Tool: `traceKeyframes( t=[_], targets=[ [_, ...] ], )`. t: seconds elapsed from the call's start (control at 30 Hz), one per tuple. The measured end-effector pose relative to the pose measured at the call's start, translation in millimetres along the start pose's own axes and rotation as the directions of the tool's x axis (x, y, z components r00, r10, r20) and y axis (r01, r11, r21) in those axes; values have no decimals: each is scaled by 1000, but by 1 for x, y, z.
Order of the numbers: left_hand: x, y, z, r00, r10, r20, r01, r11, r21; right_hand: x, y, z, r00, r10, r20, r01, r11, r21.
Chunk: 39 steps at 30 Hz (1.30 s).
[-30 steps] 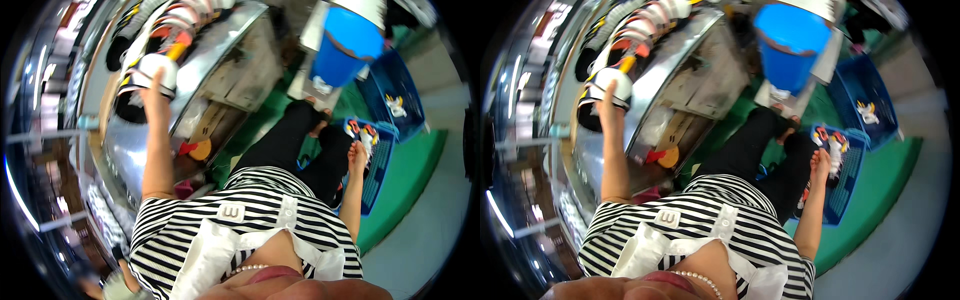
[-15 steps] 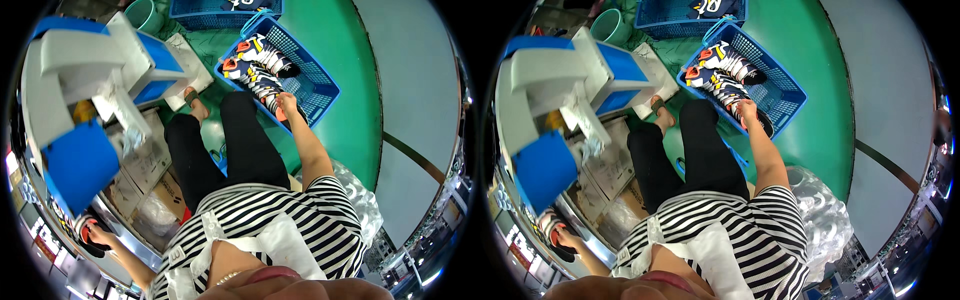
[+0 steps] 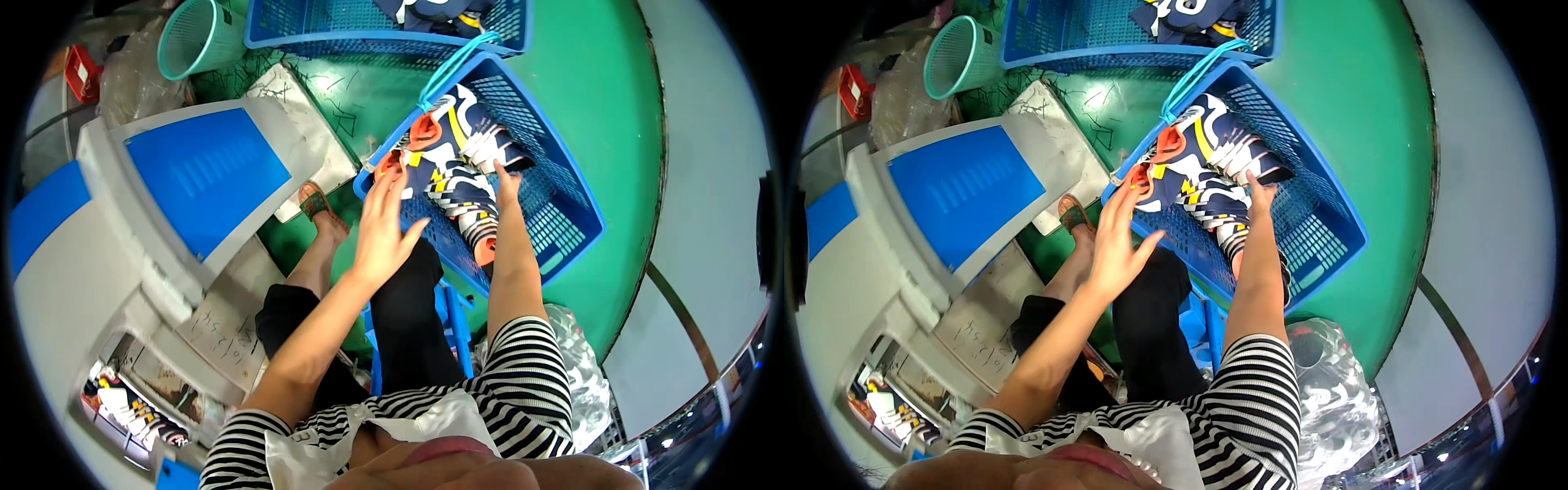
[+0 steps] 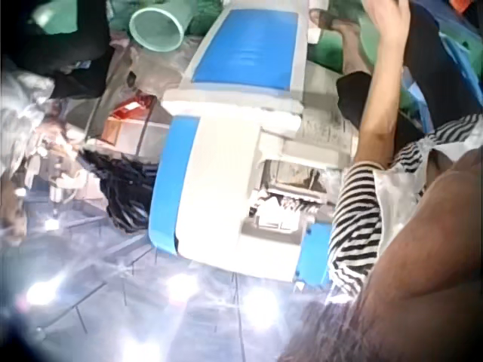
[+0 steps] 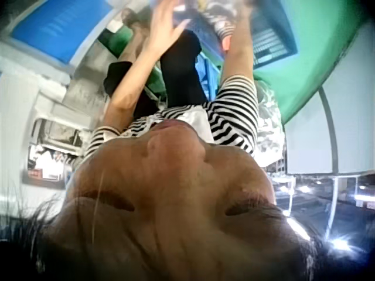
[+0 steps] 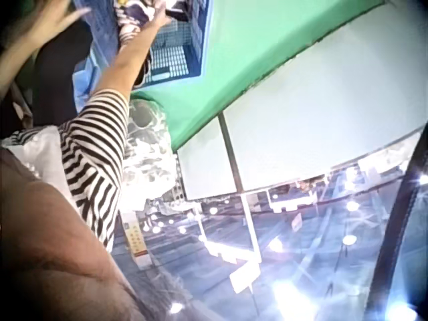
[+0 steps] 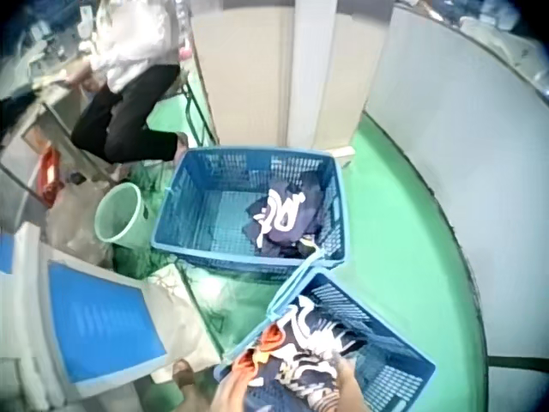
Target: The person handles shoe uppers by holding them near a device and then stacking them one by one on a table.
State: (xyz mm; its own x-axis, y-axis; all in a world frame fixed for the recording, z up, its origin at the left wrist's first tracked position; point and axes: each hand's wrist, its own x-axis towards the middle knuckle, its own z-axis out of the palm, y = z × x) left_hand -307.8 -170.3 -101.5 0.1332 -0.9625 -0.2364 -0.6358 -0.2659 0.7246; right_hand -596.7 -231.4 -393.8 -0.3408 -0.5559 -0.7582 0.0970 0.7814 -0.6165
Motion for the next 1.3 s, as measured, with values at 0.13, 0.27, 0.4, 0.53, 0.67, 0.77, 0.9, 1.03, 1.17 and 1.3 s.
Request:
traceKeyframes(
  t=[0.13, 0.27, 0.4, 0.53, 0.67, 0.77, 0.9, 1.03, 1.17, 1.3],
  targets=[
    [88, -54, 59, 988, 54, 142, -74, 988, 139, 44, 8, 35, 990, 20, 141, -62, 952, 301],
    [108, -63, 104, 940, 174, 293, -324, 719, 615, 60, -3, 85, 968, 136, 210, -183, 958, 220],
    [114, -75, 100, 914, 345, 215, -387, 900, 201, 44, -26, 71, 931, 93, 354, -166, 969, 182],
    [94, 15, 53, 823, 502, 266, -500, 862, -79, -24, -36, 19, 891, -17, 453, -192, 891, 411],
    [36, 116, -41, 646, 696, 313, -735, 679, 7, -227, -148, 4, 529, -462, 712, -351, 645, 679],
    [-13, 170, -98, 538, 791, 291, -826, 564, -6, -362, -203, -64, 532, -599, 599, 444, 799, 404],
    [-66, 219, -145, 552, 809, 203, -797, 583, -155, -407, -213, -119, 602, -461, 652, -268, 653, 708],
    [-142, 266, -192, 734, 619, -280, -675, 712, -193, -464, -228, -145, 417, -307, 855, -247, 867, 432],
    [-159, 156, -185, 991, -122, -55, 28, 591, -807, -489, -221, -180, 411, 233, 881, 179, 927, -329],
    [-265, 107, -180, 950, -147, 277, 305, 228, -925, -552, -179, -126, 258, 389, 884, 477, 745, -466]
  ],
)
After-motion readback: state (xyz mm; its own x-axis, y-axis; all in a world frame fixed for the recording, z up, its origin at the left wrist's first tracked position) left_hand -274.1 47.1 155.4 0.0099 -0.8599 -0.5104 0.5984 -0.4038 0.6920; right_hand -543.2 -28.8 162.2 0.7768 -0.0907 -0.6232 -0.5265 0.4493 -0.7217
